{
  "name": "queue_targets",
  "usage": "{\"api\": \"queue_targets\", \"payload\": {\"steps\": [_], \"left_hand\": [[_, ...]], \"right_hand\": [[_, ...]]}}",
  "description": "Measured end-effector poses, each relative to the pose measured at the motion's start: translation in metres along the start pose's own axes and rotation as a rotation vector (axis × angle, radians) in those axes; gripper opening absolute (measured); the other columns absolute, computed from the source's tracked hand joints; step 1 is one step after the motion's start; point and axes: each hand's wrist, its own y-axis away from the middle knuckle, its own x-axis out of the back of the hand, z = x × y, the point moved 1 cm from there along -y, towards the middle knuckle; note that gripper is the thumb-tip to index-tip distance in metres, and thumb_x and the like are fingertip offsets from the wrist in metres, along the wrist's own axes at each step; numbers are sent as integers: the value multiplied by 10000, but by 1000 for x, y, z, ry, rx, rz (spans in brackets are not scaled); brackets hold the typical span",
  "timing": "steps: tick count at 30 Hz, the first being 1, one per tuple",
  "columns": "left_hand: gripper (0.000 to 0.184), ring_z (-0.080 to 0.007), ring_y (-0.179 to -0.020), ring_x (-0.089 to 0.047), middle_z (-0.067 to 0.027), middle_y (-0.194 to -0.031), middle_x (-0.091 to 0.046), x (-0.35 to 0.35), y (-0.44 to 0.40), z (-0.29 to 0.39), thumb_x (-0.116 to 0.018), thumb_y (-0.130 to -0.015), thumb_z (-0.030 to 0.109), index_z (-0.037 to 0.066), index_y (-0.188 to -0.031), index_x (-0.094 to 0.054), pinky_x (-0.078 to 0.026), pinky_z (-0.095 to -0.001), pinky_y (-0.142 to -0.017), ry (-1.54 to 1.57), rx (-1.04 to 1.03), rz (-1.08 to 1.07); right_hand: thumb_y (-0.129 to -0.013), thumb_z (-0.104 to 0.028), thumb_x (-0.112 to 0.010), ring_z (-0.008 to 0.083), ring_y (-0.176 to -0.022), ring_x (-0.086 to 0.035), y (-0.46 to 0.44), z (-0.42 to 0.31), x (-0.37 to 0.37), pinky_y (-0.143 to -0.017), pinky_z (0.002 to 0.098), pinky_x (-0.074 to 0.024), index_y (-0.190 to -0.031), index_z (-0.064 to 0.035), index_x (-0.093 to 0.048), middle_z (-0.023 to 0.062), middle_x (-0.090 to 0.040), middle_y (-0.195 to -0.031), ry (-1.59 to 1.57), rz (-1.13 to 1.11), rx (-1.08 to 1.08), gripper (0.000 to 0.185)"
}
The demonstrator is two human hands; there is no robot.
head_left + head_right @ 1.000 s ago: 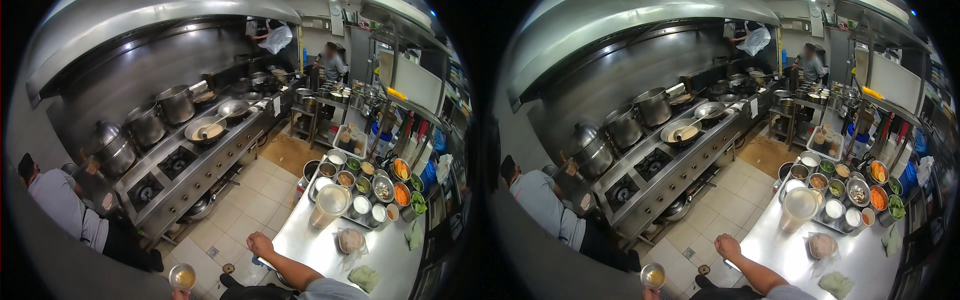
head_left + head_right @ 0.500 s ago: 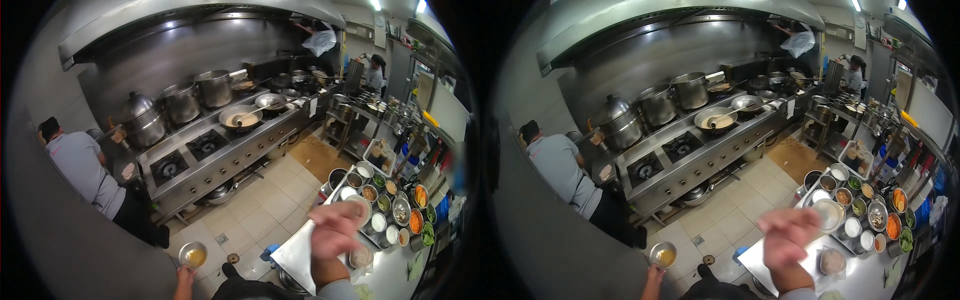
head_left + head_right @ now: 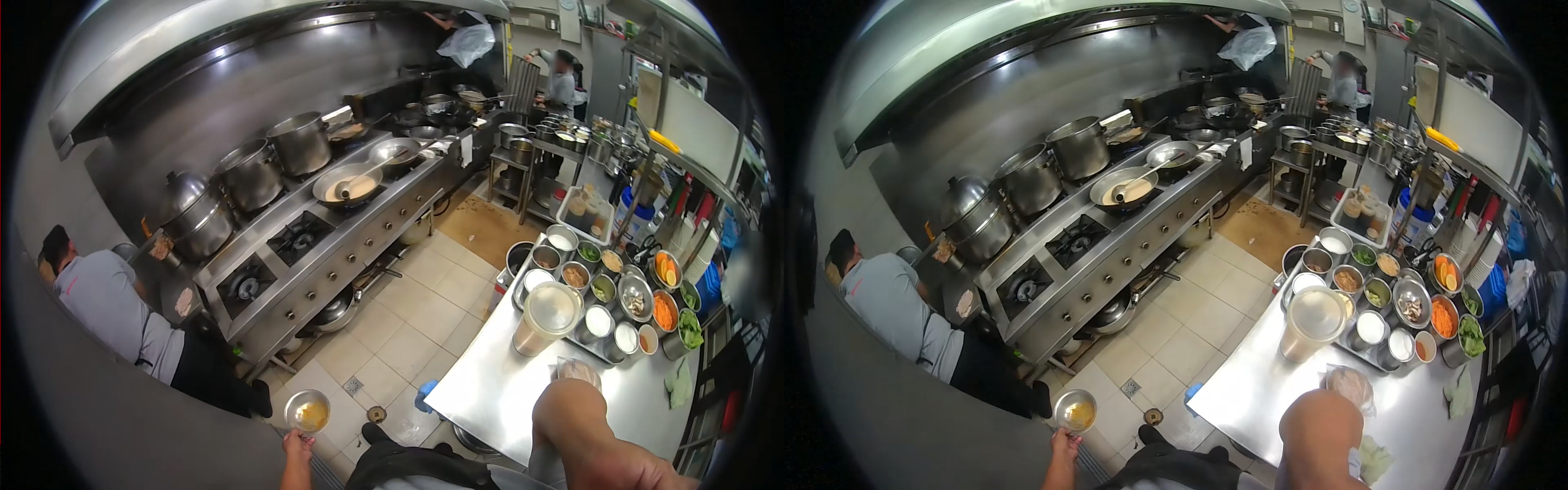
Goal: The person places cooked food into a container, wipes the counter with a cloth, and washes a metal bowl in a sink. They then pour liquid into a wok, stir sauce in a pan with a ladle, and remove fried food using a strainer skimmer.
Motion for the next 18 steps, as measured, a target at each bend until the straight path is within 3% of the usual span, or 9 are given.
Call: {"api": "queue_targets", "payload": {"steps": [7, 18], "left_hand": [[202, -240, -533, -523, -105, -728, -524, -18, 1, 6, -549, -713, 59, 104, -881, -446, -503, -367, -449, -41, 4, -55], [187, -225, -522, -532, -96, -727, -533, -23, 4, 0, -543, -719, 71, 117, -847, -414, -504, -357, -430, -81, -2, -114]], "right_hand": [[-737, 86, -540, 183, -745, -556, -13, -4, 2, -676, 308, -514, -1176, 50, -411, 76, -490, -888, 67, -142, 72, 459], [-760, 90, -531, 179, -733, -547, -18, -5, 1, -660, 313, -520, -1142, 49, -435, 77, -486, -876, 45, -167, 25, 397]]}}
